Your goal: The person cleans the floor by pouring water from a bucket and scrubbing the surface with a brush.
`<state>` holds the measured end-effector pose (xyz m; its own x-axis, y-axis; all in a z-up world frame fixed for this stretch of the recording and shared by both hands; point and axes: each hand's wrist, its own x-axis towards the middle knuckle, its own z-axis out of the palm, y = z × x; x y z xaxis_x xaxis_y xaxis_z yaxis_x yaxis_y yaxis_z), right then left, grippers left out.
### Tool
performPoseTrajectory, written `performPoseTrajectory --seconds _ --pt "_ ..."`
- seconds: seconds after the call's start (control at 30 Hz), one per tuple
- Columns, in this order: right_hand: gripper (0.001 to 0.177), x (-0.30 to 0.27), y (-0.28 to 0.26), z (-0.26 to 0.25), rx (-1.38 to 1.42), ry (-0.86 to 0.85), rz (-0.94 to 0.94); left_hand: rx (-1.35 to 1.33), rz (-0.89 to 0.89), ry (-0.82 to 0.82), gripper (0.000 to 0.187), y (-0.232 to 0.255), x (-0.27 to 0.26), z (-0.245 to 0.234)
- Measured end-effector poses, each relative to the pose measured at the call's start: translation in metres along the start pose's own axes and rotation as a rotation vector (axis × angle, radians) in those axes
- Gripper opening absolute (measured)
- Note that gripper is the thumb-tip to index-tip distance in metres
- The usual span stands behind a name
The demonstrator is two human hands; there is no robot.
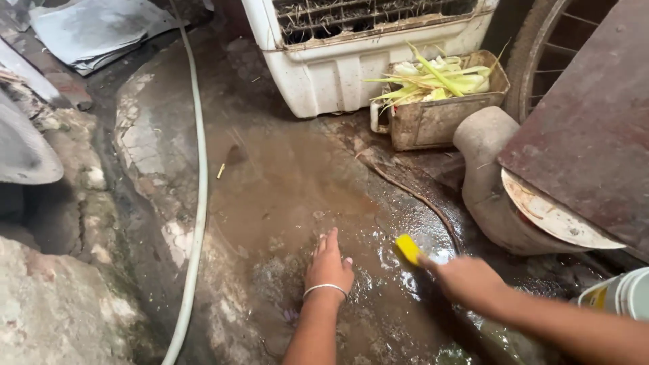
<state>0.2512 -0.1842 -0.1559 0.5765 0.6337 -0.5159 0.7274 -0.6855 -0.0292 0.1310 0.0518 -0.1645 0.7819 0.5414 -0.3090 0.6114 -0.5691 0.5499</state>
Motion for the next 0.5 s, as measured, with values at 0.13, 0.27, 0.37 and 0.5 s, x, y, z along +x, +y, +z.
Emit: performPoseTrajectory --seconds 0.13,0.27,0.37,0.5 --pt "0.025 0.078 -0.025 -0.034 0.008 0.126 -0.107 -0.009 0.006 -0.009 0.074 -0.003 -0.005 -0.002" --pt "0.03 0.1 -0.04 -0.03 0.117 0.277 -0.061 0.042 0.085 0.105 0.078 -0.011 -0.005 -0.003" --pt "0.032 0.029 -0.02 0.003 0.133 0.208 -0.033 0.029 0.138 0.152 0.079 -0.013 -0.004 0.001" --pt "0.069 -0.049 -0.003 0.024 0.071 0.01 0.043 0.098 0.118 0.111 0.079 -0.019 -0.017 -0.001"
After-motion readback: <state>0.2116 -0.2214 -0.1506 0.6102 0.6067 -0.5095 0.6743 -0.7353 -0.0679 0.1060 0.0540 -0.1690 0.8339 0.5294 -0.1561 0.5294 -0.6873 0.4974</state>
